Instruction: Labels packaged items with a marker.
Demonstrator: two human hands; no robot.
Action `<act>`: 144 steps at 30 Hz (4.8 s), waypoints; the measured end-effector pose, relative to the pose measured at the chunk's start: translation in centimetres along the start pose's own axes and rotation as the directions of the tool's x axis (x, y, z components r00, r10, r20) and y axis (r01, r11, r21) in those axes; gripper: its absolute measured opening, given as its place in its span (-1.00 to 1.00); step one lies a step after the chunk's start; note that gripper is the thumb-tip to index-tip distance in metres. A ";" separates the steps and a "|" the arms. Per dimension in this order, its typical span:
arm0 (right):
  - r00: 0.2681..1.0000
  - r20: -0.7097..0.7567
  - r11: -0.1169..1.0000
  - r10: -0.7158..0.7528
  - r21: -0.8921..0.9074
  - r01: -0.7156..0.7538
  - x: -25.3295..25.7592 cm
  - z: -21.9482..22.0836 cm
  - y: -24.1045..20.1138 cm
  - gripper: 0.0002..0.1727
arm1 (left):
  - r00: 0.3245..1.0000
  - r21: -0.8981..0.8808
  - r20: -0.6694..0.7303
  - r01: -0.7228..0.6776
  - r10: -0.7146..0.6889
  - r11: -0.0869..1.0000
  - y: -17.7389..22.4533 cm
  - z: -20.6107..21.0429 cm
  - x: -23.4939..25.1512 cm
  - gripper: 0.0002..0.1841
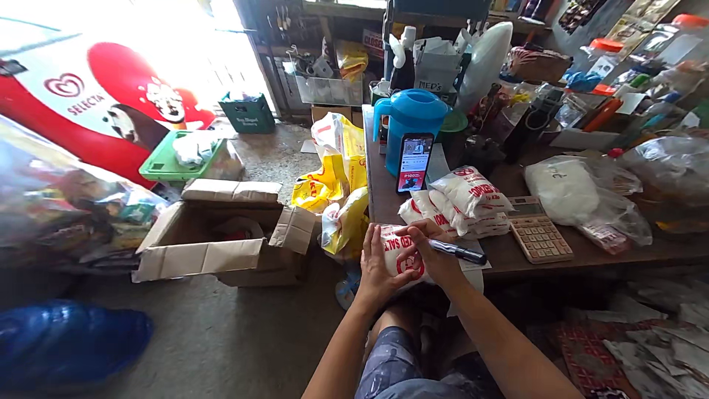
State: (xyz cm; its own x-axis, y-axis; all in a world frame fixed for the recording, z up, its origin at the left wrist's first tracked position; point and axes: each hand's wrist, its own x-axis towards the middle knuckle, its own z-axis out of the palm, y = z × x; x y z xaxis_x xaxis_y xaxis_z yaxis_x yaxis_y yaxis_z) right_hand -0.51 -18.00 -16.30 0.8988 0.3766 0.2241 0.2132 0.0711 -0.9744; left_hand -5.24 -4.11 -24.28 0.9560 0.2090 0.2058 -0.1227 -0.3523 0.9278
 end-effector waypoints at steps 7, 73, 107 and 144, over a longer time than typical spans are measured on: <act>0.988 0.093 0.973 -0.120 -0.187 0.136 -4.5 -2.4 0.5 -0.77 | 0.967 -0.082 -0.214 0.124 -0.139 0.989 0.2 -0.6 -2.7 0.16; 0.993 -0.026 0.992 -0.117 0.038 0.118 -6.3 -4.1 0.3 -0.56 | 0.999 0.181 0.047 -0.010 0.002 0.983 1.1 0.3 -0.3 0.16; 0.990 0.141 0.937 -0.028 -0.342 0.076 2.1 0.8 2.4 -0.73 | 0.991 0.159 0.074 0.099 -0.112 0.982 0.4 -0.1 -0.3 0.37; 0.983 0.167 0.881 -0.074 -0.450 0.143 2.1 0.9 2.2 -0.72 | 0.993 0.114 0.059 0.090 -0.098 0.989 0.0 0.1 -0.3 0.36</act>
State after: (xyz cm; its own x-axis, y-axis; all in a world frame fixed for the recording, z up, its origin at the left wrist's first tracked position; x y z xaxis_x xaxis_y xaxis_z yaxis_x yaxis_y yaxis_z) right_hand 1.45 -16.22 -17.97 0.8040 0.5193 0.2896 0.4886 -0.2995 -0.8195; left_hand -5.50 -4.26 -24.38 0.9775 0.1879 0.0954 -0.0047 -0.4332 0.9013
